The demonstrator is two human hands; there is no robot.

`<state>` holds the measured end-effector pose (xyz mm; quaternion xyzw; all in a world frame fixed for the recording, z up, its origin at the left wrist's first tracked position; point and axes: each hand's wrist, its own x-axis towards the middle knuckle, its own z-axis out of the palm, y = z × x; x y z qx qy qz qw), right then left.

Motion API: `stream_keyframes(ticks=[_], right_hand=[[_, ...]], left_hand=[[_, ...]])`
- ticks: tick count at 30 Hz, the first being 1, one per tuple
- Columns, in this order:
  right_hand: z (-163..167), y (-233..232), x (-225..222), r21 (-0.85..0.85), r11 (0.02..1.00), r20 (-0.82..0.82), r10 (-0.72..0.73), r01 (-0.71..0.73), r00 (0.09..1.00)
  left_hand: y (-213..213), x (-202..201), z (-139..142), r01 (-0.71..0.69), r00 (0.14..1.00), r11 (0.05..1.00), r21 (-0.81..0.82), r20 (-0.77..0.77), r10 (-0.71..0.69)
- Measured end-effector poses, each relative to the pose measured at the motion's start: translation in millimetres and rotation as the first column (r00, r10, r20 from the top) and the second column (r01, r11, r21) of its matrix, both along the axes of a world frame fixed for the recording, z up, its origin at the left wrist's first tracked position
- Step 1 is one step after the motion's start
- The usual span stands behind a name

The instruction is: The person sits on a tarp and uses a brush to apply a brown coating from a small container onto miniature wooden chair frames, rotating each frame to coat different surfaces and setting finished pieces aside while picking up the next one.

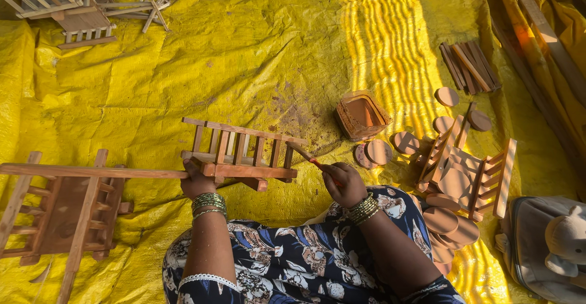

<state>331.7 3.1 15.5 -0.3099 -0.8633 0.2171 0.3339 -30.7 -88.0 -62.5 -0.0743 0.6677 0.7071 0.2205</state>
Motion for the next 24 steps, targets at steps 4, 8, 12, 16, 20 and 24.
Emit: stream_keyframes(ticks=[4,8,12,16,20,24], right_hand=[[5,1,4,-0.014,0.999,-0.008,-0.042,0.042,0.999],[25,-11,4,0.071,0.996,0.023,0.051,-0.053,0.998],[51,-12,-16,0.236,0.958,0.19,0.118,-0.162,0.975],[78,2,-33,0.216,0.918,0.379,0.236,-0.333,0.895],[92,17,-43,0.062,0.889,0.471,0.376,-0.455,0.798],[95,26,-51,0.222,0.843,0.517,0.325,-0.491,0.792]], left_hand=[[1,-1,-1,-0.025,0.999,0.999,0.021,-0.041,0.026],[2,-2,-2,-0.009,0.999,0.999,0.049,-0.038,0.011],[4,1,-3,0.01,0.998,0.996,0.088,-0.055,-0.006],[3,1,-4,0.027,0.995,0.999,0.043,-0.095,-0.023],[3,1,-4,0.035,0.993,0.999,0.006,-0.11,-0.034],[4,1,-4,0.07,0.994,0.994,-0.086,-0.083,-0.077]])
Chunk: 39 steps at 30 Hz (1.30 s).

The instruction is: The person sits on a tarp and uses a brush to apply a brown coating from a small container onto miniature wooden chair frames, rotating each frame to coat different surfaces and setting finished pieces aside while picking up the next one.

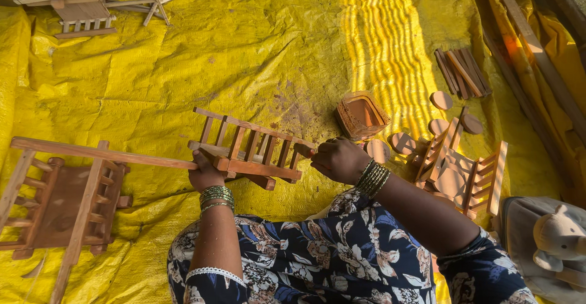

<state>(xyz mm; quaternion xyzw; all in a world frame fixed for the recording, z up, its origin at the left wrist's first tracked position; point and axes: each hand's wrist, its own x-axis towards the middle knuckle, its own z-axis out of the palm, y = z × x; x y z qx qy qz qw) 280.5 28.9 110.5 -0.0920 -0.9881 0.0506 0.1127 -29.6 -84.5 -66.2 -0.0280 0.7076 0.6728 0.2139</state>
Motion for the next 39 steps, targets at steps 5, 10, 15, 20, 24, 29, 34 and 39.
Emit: stream_keyframes(ticks=[5,10,15,20,24,29,34,39], right_hand=[[3,10,-8,-0.141,0.989,0.075,0.056,-0.045,0.996],[3,5,-11,-0.044,0.999,0.108,-0.004,0.009,0.994],[-6,-2,2,-0.202,0.978,0.084,-0.027,0.044,0.996],[-25,-6,25,-0.078,0.982,-0.125,-0.178,0.169,0.976],[-53,-36,51,-0.306,0.925,-0.205,-0.297,0.227,0.933],[-75,-52,73,-0.471,0.805,-0.238,-0.509,0.36,0.828],[-95,-39,67,-0.646,0.691,-0.283,-0.612,0.326,0.738],[-115,-23,74,-0.692,0.454,-0.037,-0.799,0.561,0.6]], left_hand=[[-1,2,0,0.037,0.992,0.998,0.056,-0.123,-0.03],[0,2,-2,0.035,0.996,0.999,0.006,-0.076,-0.034],[2,2,0,0.0,0.982,1.0,0.031,-0.187,0.006],[1,4,8,-0.031,0.998,0.996,0.088,-0.06,0.037],[0,3,14,-0.051,0.997,0.995,0.084,0.055,0.047],[-1,2,21,-0.105,0.986,0.987,0.121,0.144,0.088],[-4,5,29,-0.115,0.982,0.988,0.103,0.16,0.097],[-9,7,34,-0.157,0.957,0.977,0.144,0.266,0.114]])
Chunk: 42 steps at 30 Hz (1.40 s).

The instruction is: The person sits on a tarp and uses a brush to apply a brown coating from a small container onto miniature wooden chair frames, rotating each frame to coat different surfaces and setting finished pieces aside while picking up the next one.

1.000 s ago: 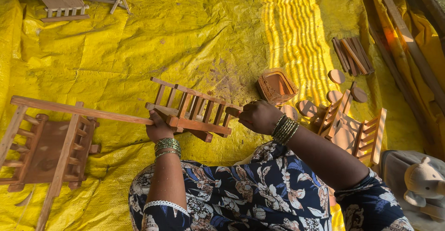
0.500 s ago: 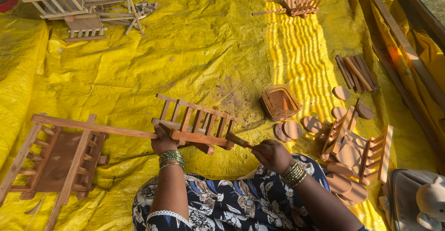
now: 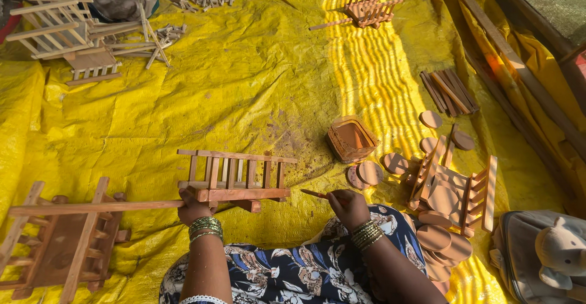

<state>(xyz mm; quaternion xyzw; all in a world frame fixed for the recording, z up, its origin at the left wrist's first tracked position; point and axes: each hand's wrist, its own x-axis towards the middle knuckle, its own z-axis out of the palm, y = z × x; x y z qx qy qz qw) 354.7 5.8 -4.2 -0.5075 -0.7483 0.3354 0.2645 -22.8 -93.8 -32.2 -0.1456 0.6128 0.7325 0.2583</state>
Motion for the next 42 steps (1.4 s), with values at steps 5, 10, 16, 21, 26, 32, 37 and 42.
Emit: stream_keyframes(ticks=[5,10,16,21,26,32,37,42], right_hand=[[-4,2,1,-0.012,0.999,-0.236,-0.048,0.046,0.97],[-10,-8,-19,0.115,0.978,-0.302,0.202,-0.174,0.932],[-3,9,-14,-0.151,0.98,-0.352,-0.175,0.129,0.919],[-5,-2,-32,0.025,1.0,-0.363,0.025,-0.017,0.931],[-1,-7,-14,0.086,0.967,-0.225,0.254,-0.24,0.941],[-11,-1,-5,-0.008,1.0,-0.311,0.025,-0.028,0.95],[-21,7,-22,-0.039,0.974,-0.33,0.198,-0.222,0.923],[-17,1,5,-0.042,0.997,-0.294,0.046,-0.061,0.955]], left_hand=[[1,-1,3,0.023,0.999,0.999,-0.044,-0.037,-0.025],[-2,1,2,0.013,1.0,0.999,-0.035,0.011,-0.012],[-1,1,7,0.014,1.0,0.998,-0.063,0.006,-0.014],[0,1,4,0.016,1.0,0.993,-0.113,-0.002,-0.017],[0,-4,-7,0.005,1.0,1.0,-0.014,-0.027,-0.005],[7,-4,-12,-0.002,0.998,0.999,0.041,-0.062,0.004],[5,-7,-20,-0.02,0.989,0.996,0.088,-0.147,0.033],[2,-9,-39,0.009,0.977,1.0,-0.015,-0.212,-0.012]])
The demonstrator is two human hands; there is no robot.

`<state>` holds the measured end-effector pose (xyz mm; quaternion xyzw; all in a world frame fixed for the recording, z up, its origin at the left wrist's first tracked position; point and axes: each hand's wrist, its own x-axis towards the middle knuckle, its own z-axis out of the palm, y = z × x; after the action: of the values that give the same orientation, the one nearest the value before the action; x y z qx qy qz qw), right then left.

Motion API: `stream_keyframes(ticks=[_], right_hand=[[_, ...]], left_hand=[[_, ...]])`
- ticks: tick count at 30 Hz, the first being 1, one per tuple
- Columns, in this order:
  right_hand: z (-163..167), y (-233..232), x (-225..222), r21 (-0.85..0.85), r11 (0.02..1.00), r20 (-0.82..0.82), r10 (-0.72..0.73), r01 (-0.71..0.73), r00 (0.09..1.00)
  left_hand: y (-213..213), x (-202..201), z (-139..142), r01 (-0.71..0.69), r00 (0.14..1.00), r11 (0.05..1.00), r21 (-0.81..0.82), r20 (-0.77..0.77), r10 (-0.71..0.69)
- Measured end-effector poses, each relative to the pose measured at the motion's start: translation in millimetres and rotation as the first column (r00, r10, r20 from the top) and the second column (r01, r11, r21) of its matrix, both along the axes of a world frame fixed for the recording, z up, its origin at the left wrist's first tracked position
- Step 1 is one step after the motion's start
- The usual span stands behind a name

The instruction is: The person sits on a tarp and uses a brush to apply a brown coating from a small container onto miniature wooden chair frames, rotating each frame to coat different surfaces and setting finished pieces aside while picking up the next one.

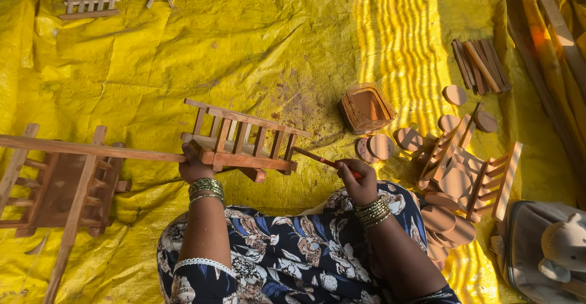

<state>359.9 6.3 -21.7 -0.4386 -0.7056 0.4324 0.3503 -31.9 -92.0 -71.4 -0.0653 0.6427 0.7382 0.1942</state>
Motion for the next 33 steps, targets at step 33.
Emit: stream_keyframes(ticks=[33], right_hand=[[22,-14,-12,0.069,0.994,0.089,0.073,-0.079,0.993]], left_hand=[[-2,-7,-6,0.039,0.999,0.994,0.099,-0.001,-0.039]])
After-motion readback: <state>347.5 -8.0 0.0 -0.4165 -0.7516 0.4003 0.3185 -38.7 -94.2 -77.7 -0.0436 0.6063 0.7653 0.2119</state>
